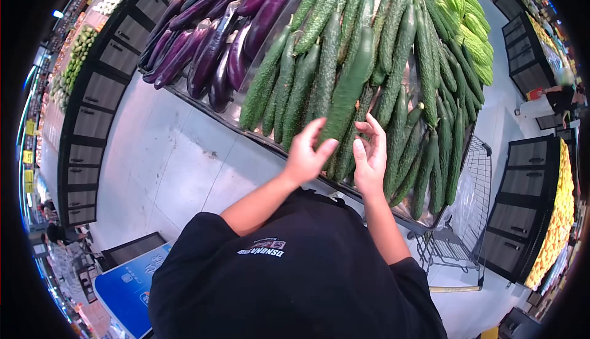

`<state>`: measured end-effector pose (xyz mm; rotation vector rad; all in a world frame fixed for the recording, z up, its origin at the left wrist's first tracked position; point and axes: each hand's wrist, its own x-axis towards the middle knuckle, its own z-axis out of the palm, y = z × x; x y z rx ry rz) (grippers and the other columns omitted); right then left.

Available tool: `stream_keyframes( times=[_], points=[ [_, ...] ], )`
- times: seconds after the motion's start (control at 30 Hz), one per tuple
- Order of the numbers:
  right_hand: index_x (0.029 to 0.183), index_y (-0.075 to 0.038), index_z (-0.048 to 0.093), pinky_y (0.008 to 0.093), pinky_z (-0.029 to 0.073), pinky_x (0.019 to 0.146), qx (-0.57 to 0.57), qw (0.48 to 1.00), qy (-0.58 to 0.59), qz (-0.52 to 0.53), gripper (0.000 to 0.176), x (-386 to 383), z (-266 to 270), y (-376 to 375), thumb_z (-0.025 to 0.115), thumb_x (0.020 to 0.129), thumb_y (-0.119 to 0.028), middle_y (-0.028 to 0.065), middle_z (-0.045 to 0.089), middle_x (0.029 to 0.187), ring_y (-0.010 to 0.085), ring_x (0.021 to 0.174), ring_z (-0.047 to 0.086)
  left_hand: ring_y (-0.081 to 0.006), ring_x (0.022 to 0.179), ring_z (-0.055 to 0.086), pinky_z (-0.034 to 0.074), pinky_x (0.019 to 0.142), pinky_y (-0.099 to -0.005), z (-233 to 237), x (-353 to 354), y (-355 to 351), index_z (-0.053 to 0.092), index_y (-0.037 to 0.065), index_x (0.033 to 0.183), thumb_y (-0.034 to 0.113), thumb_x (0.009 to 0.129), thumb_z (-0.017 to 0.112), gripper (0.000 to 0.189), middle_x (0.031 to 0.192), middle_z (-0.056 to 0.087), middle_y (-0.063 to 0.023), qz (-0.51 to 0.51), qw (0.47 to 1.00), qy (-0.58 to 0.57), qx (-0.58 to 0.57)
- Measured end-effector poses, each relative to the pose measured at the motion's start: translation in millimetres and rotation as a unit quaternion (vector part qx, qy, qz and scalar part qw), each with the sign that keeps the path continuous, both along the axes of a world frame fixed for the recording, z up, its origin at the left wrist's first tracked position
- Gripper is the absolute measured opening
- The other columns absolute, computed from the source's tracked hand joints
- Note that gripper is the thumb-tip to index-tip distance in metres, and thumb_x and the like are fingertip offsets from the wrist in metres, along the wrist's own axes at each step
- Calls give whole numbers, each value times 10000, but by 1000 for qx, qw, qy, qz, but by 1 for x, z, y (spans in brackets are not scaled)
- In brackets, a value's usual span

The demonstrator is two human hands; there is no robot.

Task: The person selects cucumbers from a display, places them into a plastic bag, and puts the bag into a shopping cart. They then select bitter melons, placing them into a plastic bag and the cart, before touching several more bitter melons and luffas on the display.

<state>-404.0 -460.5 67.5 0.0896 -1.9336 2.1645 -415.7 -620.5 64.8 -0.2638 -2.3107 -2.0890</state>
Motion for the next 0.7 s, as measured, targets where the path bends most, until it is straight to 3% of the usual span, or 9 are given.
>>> stream_keyframes(
  times=[0.07, 0.17, 0.2, 0.33, 0.4, 0.53, 0.7],
  points=[
    [1424, -37, 463, 356, 449, 1004, 25, 1000, -13, -7, 503, 0, -4, -3, 620, 954, -121, 103, 541, 1265, 206, 1188, 536, -279, 1032, 661, 528, 898, -382, -11, -19, -45, 530, -69, 1307, 205, 936, 670, 482, 1140, 674, -193, 74, 987, 71, -127],
    [1359, -25, 525, 340, 487, 953, 68, 997, -29, -31, 446, 4, -18, -2, 607, 921, -34, 102, 561, 1219, 195, 1140, 564, -386, 938, 616, 478, 862, -466, -47, -46, -107, 585, -50, 1241, 289, 902, 682, 489, 1028, 663, -221, 192, 904, 194, -329],
    [1347, -23, 534, 336, 494, 942, 81, 995, -34, -40, 437, 5, -20, -3, 605, 915, -23, 102, 563, 1214, 194, 1131, 568, -381, 890, 581, 427, 836, -471, -51, -58, -122, 595, -33, 1220, 320, 888, 683, 493, 977, 650, -208, 207, 877, 251, -353],
    [1305, -13, 562, 325, 502, 923, 109, 990, -61, -71, 406, 9, -30, -13, 591, 901, 4, 101, 564, 1198, 191, 1107, 571, -341, 933, 572, 403, 866, -461, -70, -75, -146, 587, -13, 1237, 327, 883, 689, 502, 979, 637, -167, 212, 870, 225, -384],
    [1283, -8, 578, 319, 501, 917, 112, 986, -86, -86, 390, 11, -31, -22, 587, 894, 11, 99, 564, 1186, 192, 1096, 573, -332, 1027, 529, 347, 954, -472, -81, -78, -145, 575, 15, 1267, 325, 883, 693, 508, 1069, 601, -158, 220, 863, 207, -405],
    [1269, -6, 591, 320, 503, 915, 125, 984, -84, -99, 375, 11, -35, -35, 592, 894, 3, 104, 562, 1188, 198, 1102, 571, -345, 1138, 438, 299, 1010, -497, -90, -76, -143, 544, 39, 1317, 327, 866, 718, 563, 1185, 490, -158, 240, 862, 184, -408],
    [1270, -12, 593, 322, 506, 915, 134, 978, -103, -123, 369, 10, -37, -40, 588, 901, 0, 102, 561, 1188, 195, 1106, 569, -339, 1119, 437, 305, 1002, -495, -90, -79, -149, 560, 28, 1306, 284, 848, 744, 556, 1186, 484, -154, 215, 866, 214, -397]
  ],
)
